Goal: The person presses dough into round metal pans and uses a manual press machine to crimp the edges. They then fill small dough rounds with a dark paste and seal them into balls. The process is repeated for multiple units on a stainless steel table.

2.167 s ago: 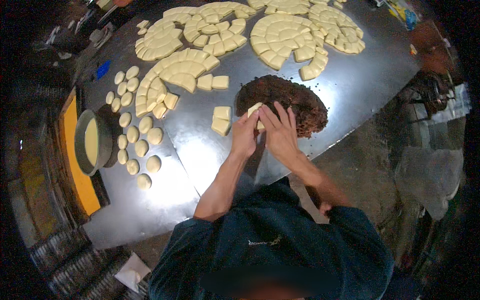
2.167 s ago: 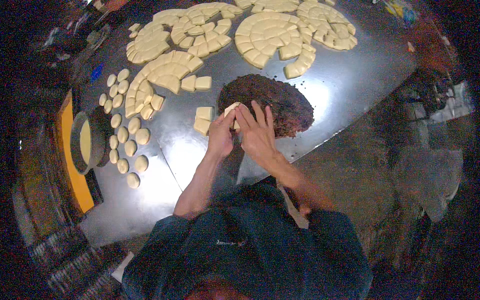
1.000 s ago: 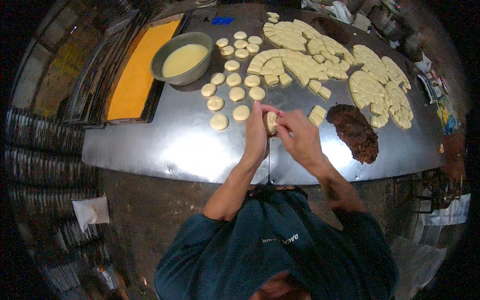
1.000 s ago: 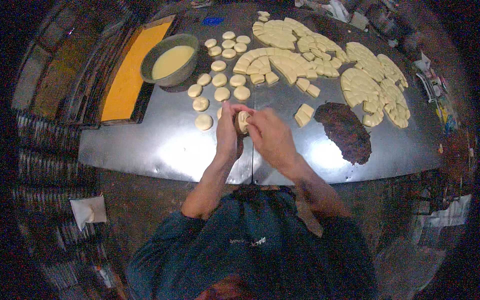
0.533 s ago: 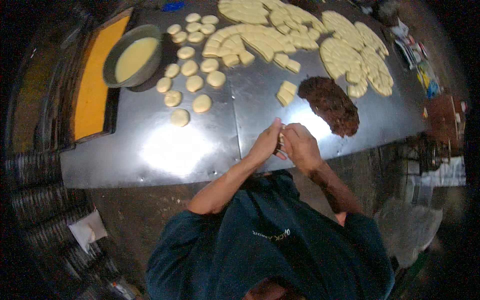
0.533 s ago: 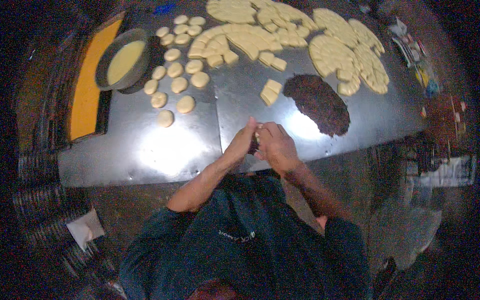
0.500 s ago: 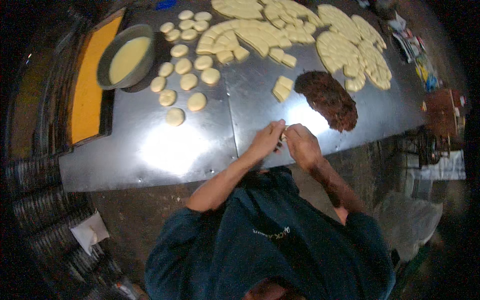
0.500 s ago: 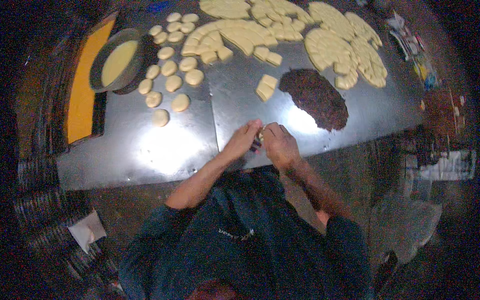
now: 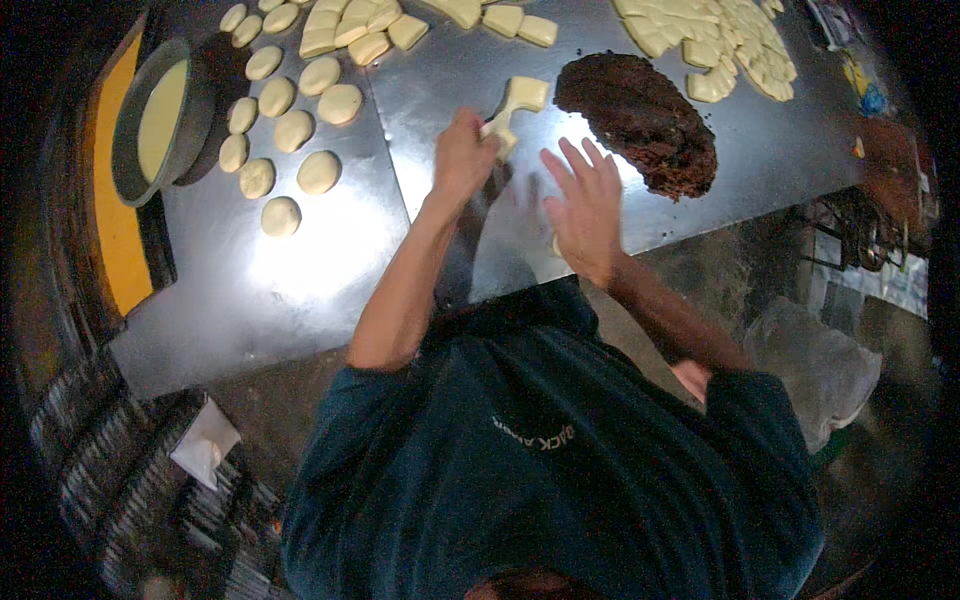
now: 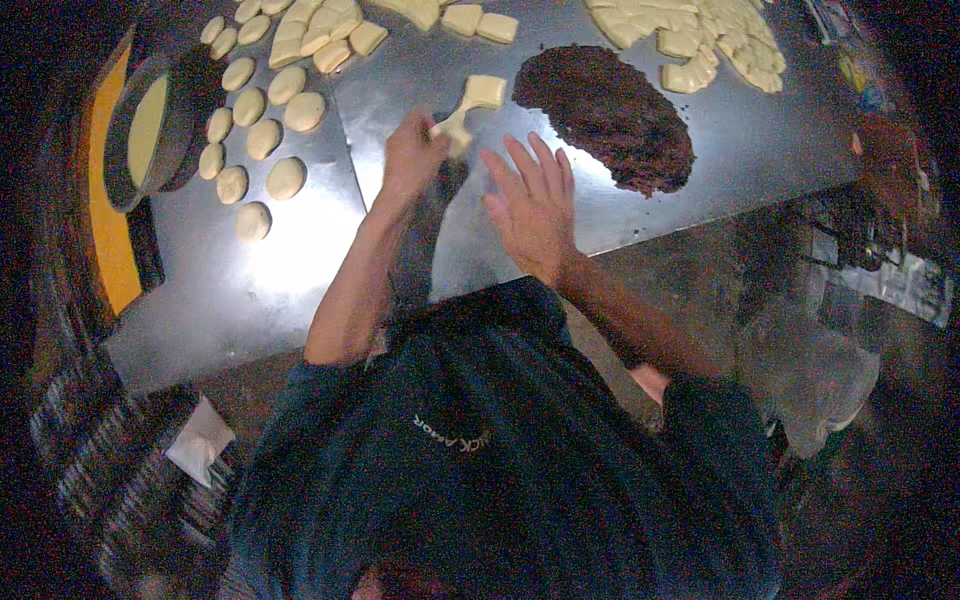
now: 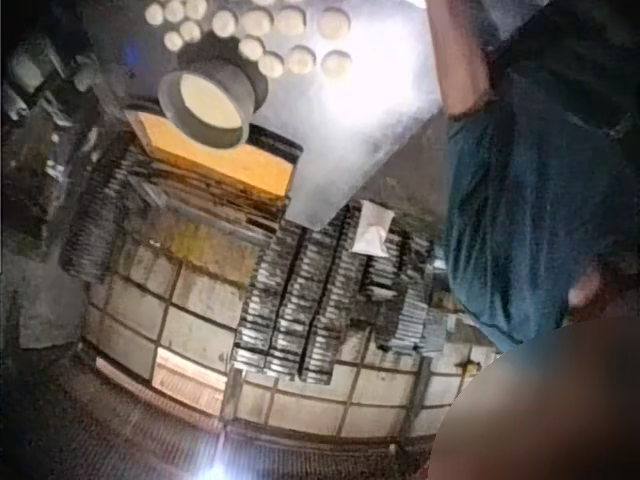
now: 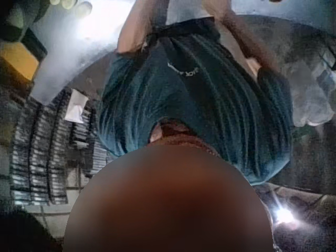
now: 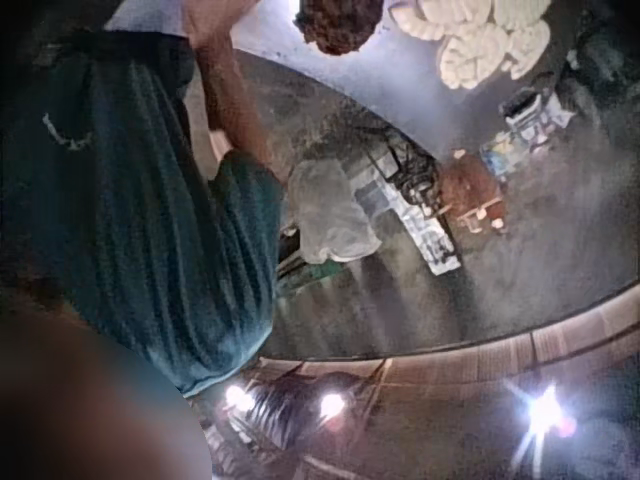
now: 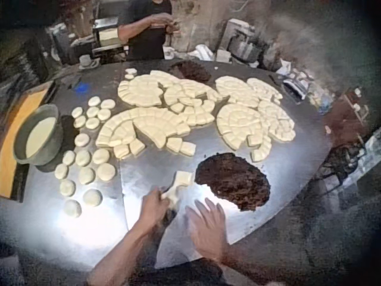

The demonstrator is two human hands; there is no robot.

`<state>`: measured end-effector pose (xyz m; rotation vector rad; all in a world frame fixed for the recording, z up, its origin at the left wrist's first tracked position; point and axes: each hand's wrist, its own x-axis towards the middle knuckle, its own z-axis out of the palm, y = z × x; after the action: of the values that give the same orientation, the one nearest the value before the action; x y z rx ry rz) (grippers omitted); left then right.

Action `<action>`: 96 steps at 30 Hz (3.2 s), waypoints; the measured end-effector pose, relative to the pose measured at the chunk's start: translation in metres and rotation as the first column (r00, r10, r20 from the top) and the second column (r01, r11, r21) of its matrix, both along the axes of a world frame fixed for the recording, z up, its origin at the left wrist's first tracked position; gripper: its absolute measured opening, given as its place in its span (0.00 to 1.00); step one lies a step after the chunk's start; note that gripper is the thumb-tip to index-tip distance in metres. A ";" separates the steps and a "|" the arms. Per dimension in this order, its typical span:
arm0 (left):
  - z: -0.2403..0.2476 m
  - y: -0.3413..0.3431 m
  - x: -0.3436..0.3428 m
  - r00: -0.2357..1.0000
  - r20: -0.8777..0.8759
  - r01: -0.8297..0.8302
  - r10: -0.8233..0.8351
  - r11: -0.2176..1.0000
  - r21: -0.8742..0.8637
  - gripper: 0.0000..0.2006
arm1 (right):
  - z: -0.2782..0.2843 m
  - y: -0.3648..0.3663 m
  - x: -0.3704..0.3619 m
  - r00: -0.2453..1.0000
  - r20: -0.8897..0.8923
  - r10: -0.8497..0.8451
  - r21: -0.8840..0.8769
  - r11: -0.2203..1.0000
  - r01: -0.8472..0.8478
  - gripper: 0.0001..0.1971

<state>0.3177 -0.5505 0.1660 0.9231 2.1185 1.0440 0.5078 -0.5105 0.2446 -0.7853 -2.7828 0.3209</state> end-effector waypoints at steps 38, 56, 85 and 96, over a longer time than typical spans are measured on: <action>0.105 -0.223 -0.018 0.721 0.439 -0.679 0.536 0.672 0.294 0.14 | 0.011 -0.169 -0.150 0.897 -0.441 -0.036 -0.665 0.685 -0.299 0.19; 0.016 -0.053 0.059 0.654 0.756 -0.121 -0.020 0.984 0.130 0.12 | -0.043 0.028 0.077 0.894 -0.079 -0.441 -0.030 0.897 0.440 0.16; 0.062 -0.104 0.024 0.473 0.881 -0.591 0.026 0.751 0.295 0.14 | 0.023 -0.079 -0.058 0.936 -0.344 0.067 0.072 0.996 -0.045 0.18; 0.084 -0.160 -0.001 0.611 0.791 -0.544 0.004 0.728 0.417 0.16 | 0.044 -0.068 -0.121 0.955 -0.283 -0.088 -0.667 0.734 -0.130 0.08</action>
<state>0.3166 -0.7100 0.2500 0.2456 1.1932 1.9827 0.3869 -0.5780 0.2886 -0.7516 -2.3534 1.4044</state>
